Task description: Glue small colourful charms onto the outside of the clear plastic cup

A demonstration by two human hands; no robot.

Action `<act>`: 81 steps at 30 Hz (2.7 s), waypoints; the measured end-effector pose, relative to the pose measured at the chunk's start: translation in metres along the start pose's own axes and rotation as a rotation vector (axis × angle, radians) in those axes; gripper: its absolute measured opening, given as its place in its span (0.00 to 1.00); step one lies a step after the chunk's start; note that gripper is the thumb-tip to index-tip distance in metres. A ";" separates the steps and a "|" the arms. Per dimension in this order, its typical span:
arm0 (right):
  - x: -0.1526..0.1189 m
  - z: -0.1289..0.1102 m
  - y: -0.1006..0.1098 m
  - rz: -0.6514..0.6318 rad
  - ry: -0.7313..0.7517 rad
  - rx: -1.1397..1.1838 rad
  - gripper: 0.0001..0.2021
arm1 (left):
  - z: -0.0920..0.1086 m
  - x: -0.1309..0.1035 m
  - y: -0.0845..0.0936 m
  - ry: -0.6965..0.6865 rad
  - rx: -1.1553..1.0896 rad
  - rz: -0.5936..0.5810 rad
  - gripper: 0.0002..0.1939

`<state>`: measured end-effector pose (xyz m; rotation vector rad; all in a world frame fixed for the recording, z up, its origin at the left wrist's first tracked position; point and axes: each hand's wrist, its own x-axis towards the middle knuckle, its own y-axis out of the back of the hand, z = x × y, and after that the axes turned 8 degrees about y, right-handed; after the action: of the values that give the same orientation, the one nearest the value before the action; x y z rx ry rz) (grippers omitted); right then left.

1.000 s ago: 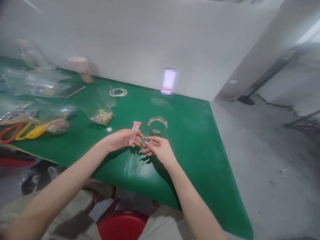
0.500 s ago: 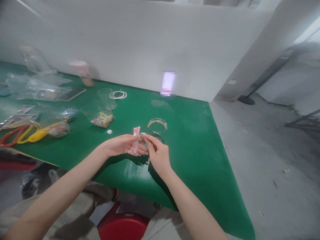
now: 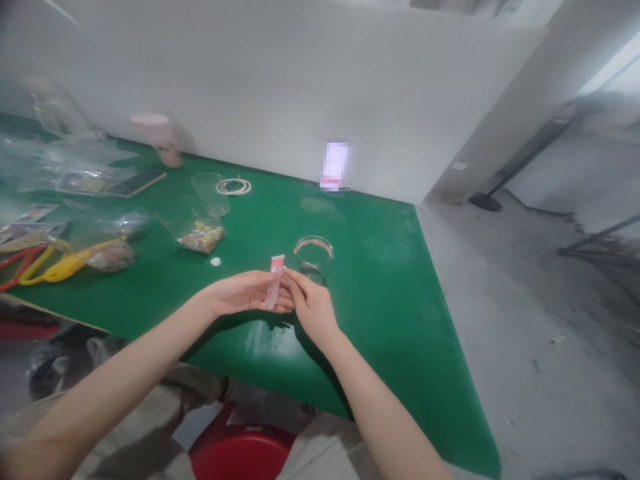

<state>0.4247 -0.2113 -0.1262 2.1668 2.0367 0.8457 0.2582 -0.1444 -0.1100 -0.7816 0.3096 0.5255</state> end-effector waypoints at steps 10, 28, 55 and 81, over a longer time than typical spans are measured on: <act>-0.003 0.004 0.003 -0.080 0.044 -0.115 0.20 | 0.000 0.002 -0.002 0.002 -0.024 0.078 0.15; -0.008 -0.010 0.010 0.091 0.288 -0.445 0.15 | 0.007 0.001 -0.007 0.040 -0.102 0.241 0.15; -0.006 -0.023 -0.007 -0.124 -0.293 -0.164 0.14 | -0.008 0.008 -0.013 -0.068 0.181 0.252 0.16; 0.001 -0.034 0.020 -0.022 -0.314 0.536 0.12 | -0.010 0.012 -0.007 0.006 0.051 0.171 0.11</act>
<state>0.4287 -0.2240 -0.0892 2.3107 2.2906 -0.0702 0.2713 -0.1513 -0.1181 -0.7108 0.3963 0.6730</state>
